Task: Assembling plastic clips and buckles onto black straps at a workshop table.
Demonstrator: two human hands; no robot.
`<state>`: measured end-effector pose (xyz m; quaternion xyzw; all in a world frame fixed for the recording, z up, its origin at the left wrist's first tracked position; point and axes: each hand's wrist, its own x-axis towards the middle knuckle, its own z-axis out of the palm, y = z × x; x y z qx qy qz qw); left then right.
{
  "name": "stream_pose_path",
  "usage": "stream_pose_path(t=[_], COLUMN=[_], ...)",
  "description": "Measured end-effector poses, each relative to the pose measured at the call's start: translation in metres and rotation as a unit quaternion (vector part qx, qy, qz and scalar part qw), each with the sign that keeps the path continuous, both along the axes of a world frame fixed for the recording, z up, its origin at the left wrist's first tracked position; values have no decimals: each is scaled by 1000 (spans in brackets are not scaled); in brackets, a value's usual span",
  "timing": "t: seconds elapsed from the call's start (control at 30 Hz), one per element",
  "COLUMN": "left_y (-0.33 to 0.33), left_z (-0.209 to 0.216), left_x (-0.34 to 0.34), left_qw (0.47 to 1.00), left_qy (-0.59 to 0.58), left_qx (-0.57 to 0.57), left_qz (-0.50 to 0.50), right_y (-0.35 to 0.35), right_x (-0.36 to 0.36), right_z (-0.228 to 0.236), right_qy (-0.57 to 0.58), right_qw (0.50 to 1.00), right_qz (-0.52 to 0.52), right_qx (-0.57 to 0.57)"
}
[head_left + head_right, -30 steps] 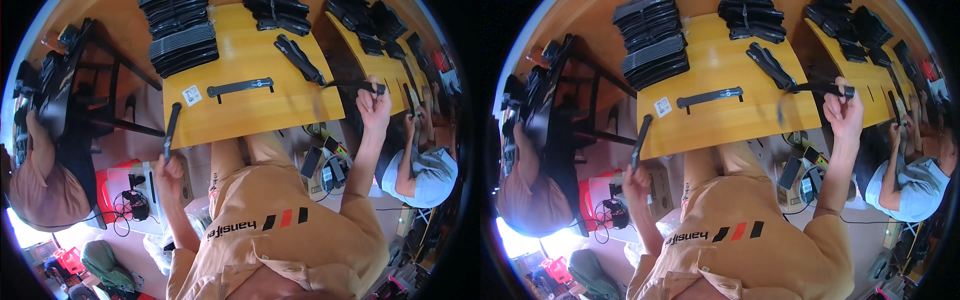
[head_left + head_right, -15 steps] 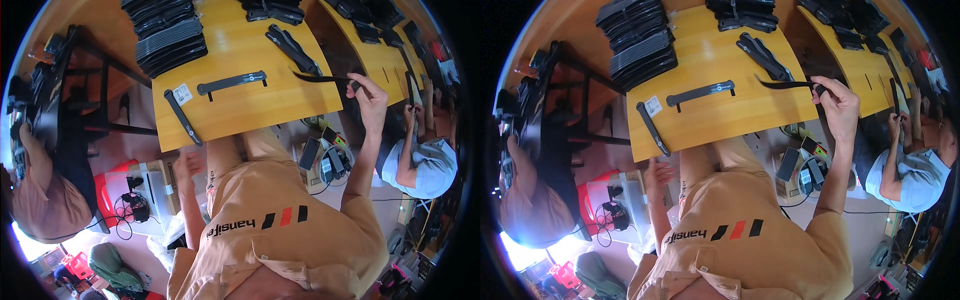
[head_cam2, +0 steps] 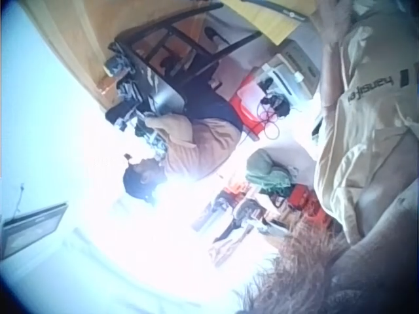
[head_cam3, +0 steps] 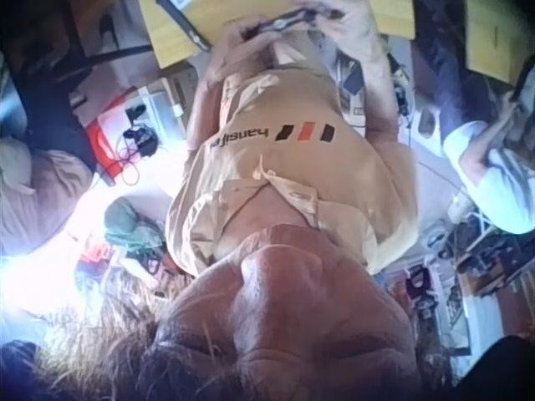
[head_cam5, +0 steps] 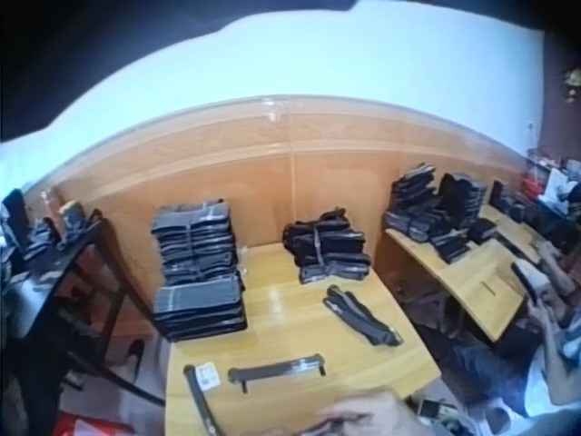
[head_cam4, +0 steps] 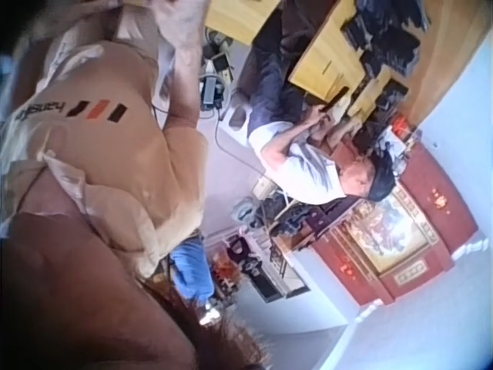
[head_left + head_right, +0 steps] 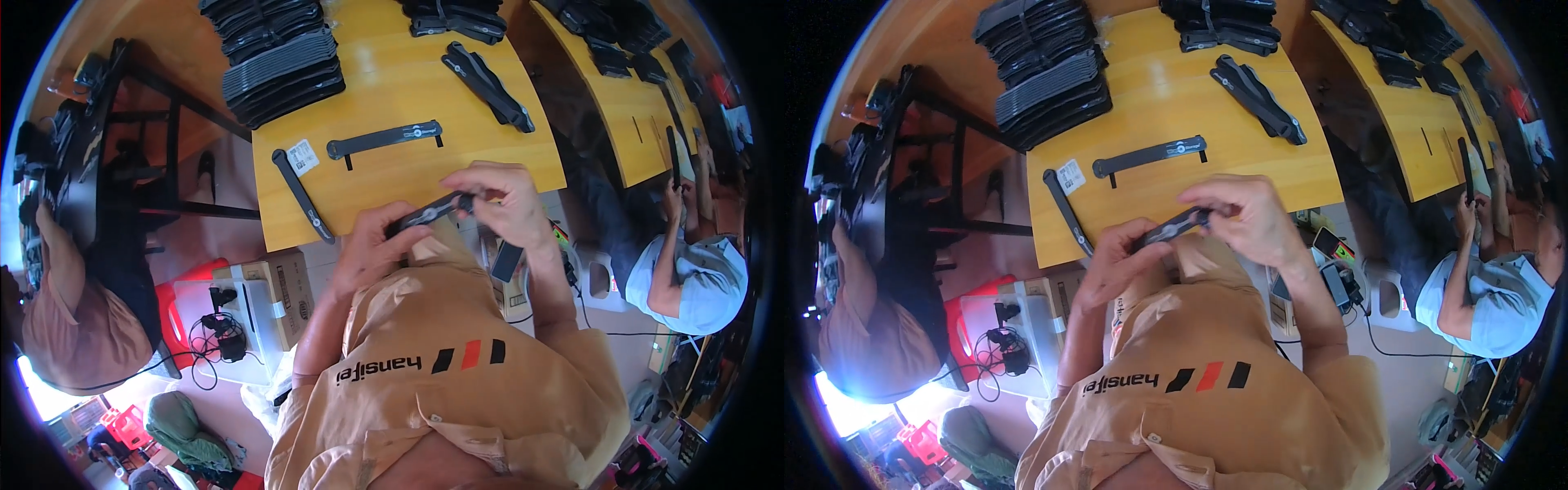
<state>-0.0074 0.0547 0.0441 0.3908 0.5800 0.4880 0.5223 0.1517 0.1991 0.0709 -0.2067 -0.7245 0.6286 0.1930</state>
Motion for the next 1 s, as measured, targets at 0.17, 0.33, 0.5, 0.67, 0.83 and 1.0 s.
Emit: stream_pose_path(t=[0.17,0.33,0.5,0.67,0.83,1.0], left_y=[-19,-19,-1,5,10,20], left_z=[-35,-61,-68,-53,-23,5], left_x=[-43,-73,-87,-84,-80,-76], left_qw=[998,998,985,988,963,943], left_qy=[-4,31,18,85,259,327], left_qx=[-57,-41,-75,-47,-2,30], left_qz=[-39,30,156,119,78,55], right_y=[21,47,58,57,42,38], right_x=[9,-3,-17,-27,-49,-65], right_z=[-40,-87,-102,-95,-48,-36], right_qy=[-90,-74,-57,-46,-40,-39], right_qw=[995,983,978,974,965,928], right_qz=[-46,-127,-148,-172,-89,-66], right_qx=[-19,-111,-132,-138,244,364])
